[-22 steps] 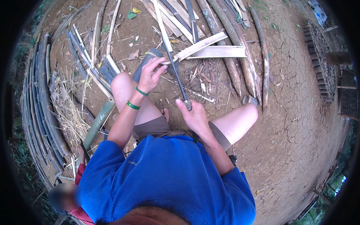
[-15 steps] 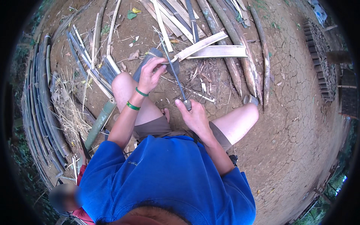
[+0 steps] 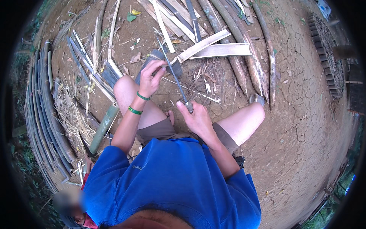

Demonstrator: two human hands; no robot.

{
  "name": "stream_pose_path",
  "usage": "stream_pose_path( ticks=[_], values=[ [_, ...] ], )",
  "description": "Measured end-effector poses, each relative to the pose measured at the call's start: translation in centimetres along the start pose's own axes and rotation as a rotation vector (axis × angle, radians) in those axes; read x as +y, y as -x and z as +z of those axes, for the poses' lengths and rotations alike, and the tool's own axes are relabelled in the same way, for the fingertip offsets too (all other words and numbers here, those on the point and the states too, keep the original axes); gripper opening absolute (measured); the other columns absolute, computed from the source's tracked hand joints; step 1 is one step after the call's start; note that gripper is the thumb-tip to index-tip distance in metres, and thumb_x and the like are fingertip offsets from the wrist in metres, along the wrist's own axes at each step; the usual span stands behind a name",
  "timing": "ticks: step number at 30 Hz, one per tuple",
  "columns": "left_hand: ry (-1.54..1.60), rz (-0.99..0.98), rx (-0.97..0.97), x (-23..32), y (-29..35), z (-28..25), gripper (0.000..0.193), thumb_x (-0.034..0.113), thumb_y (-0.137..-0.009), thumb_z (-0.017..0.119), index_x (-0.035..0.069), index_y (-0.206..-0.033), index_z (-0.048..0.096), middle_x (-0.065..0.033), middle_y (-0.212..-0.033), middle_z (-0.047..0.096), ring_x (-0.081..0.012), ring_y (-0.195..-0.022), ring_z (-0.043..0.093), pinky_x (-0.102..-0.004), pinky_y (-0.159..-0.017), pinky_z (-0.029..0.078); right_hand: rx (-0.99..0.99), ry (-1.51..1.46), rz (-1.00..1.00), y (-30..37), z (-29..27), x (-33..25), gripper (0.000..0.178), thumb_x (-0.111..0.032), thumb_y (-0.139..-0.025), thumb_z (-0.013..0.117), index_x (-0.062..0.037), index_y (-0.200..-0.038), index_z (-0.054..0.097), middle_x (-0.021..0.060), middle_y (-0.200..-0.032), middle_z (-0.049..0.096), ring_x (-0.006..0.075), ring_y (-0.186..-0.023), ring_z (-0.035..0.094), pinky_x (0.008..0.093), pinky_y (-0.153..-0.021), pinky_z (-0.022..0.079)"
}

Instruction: The person sits on the ground and uses a machete to split a piece of bamboo. They repeatedly strike the bamboo with the machete to separate it into smaller strips.

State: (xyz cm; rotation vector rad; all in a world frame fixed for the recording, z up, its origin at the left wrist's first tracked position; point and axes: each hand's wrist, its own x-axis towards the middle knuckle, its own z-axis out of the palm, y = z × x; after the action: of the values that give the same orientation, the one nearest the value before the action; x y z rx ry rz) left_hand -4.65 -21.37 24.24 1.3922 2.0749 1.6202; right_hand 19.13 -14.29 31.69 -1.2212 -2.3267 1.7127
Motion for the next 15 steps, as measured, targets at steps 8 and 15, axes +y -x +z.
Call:
stream_pose_path(
  ticks=[8,15],
  values=[
    [0.033,-0.011,-0.001,-0.02,0.15,-0.05,0.022,-0.002,-0.090,0.070,0.003,-0.112,0.073,-0.0115,-0.103,0.072,-0.0261,-0.091,0.069,-0.0347,-0.080,0.056,-0.009,-0.050,0.008,-0.06,0.42,0.37,0.059,-0.051,-0.102,0.063,0.0031,-0.080,0.062,0.0006,-0.054,0.044,0.0094,-0.053,0.044,0.0357,-0.049,0.035],
    [0.004,-0.016,-0.037,-0.17,-0.13,-0.31,0.024,-0.004,-0.092,0.069,0.001,-0.116,0.071,-0.0113,-0.108,0.072,-0.0190,-0.092,0.072,-0.0307,-0.080,0.058,0.008,-0.029,0.023,-0.44,0.57,0.65,0.056,-0.047,-0.101,0.065,0.0049,-0.081,0.064,0.0052,-0.055,0.049,0.0140,-0.053,0.047,0.0381,-0.051,0.038]
  ],
)
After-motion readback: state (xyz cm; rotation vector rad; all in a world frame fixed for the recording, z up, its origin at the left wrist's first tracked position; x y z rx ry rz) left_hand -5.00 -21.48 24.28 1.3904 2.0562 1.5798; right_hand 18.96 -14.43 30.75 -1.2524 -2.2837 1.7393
